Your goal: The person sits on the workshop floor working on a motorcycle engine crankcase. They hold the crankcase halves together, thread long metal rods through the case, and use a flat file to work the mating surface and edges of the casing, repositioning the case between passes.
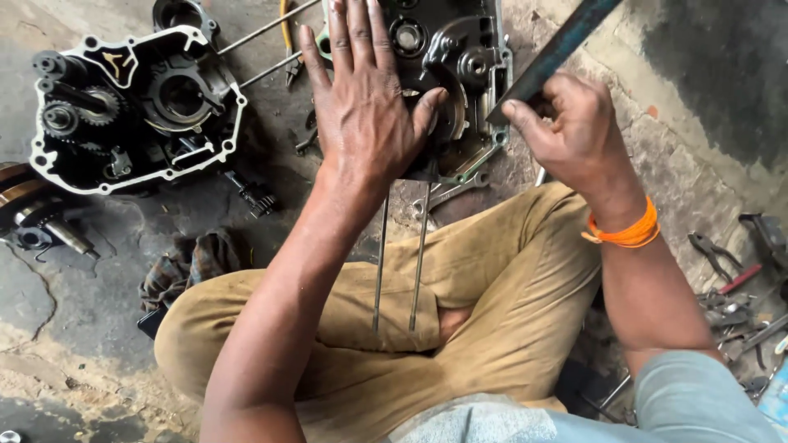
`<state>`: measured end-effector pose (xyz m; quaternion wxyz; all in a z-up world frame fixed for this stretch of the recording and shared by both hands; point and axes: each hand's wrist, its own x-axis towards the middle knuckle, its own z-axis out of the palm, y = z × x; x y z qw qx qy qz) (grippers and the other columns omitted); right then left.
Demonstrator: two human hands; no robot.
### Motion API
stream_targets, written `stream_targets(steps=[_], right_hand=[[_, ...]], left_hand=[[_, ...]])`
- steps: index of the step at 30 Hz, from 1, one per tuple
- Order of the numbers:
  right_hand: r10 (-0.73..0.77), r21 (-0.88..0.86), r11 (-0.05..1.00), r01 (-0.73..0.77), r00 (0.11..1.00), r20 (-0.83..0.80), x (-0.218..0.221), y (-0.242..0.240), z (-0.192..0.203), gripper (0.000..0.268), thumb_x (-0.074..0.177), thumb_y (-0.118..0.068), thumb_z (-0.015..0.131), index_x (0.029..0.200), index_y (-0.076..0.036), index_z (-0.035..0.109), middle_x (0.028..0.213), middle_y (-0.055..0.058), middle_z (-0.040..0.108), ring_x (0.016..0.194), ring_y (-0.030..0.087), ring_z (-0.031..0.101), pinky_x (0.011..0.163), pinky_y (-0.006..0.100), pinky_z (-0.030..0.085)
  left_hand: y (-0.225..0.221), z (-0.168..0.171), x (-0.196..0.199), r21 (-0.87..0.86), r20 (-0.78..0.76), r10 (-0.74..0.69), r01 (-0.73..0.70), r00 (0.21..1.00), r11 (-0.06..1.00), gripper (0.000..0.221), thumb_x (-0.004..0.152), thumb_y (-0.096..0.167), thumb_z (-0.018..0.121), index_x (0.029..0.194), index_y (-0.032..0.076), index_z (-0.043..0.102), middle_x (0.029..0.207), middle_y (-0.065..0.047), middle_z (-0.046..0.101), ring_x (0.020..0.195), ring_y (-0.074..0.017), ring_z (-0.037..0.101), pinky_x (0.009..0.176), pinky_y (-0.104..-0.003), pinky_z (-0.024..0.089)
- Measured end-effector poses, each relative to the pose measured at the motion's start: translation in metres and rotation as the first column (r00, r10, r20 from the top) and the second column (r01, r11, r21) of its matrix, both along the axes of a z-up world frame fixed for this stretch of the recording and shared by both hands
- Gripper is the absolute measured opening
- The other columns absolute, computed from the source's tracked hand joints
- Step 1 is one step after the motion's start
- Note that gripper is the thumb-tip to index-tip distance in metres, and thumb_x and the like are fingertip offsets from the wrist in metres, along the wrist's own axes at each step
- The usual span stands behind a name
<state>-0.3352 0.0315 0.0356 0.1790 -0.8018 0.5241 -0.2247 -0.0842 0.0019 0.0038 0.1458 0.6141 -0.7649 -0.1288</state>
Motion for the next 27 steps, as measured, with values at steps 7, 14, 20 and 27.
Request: stream_targets(steps=[7, 14, 20, 27], right_hand=[[-0.094, 0.092, 0.992, 0.085, 0.990, 0.102, 0.007, 0.003, -0.003, 0.012, 0.109, -0.008, 0.069, 0.104, 0.003, 0.066, 0.082, 0.010, 0.070, 0.061, 0.013, 0.064, 0.050, 0.025, 0.048], [-0.128, 0.209, 0.976, 0.066, 0.947, 0.295, 0.003, 0.004, -0.007, 0.012, 0.109, -0.007, 0.068, 0.107, 0.002, 0.061, 0.088, 0.007, 0.071, 0.071, 0.008, 0.066, 0.059, 0.022, 0.053], [-0.136, 0.157, 0.984, 0.082, 0.918, 0.373, 0.006, 0.005, -0.016, 0.013, 0.110, -0.009, 0.070, 0.109, 0.002, 0.061, 0.089, 0.005, 0.069, 0.071, 0.007, 0.061, 0.061, 0.022, 0.049], [-0.131, 0.019, 0.991, 0.135, 0.906, 0.401, 0.001, 0.017, -0.006, 0.010, 0.108, -0.007, 0.072, 0.104, 0.001, 0.067, 0.087, 0.008, 0.069, 0.069, 0.009, 0.062, 0.060, 0.023, 0.050]], left_hand=[[-0.004, -0.006, -0.003, 0.001, 0.016, 0.021, -0.021, 1.000, 1.000, 0.107, 0.096, 0.069, 0.053, 0.159, -0.011, 0.019, 0.167, -0.025, 0.017, 0.156, -0.0395, 0.009, 0.122, -0.065, 0.005], [-0.003, -0.009, -0.002, -0.028, -0.026, 0.018, -0.018, 1.000, 0.999, 0.106, 0.094, 0.069, 0.057, 0.157, -0.011, 0.023, 0.165, -0.027, 0.022, 0.155, -0.0406, 0.013, 0.123, -0.065, 0.008], [-0.004, -0.006, -0.002, -0.023, -0.030, 0.023, -0.023, 0.999, 0.999, 0.104, 0.095, 0.066, 0.059, 0.157, -0.011, 0.024, 0.165, -0.027, 0.023, 0.155, -0.0411, 0.014, 0.123, -0.066, 0.008], [-0.009, -0.003, -0.003, -0.018, -0.008, 0.037, -0.037, 0.999, 0.999, 0.104, 0.095, 0.064, 0.056, 0.158, -0.011, 0.019, 0.168, -0.027, 0.010, 0.157, -0.0399, 0.006, 0.123, -0.065, 0.008]])
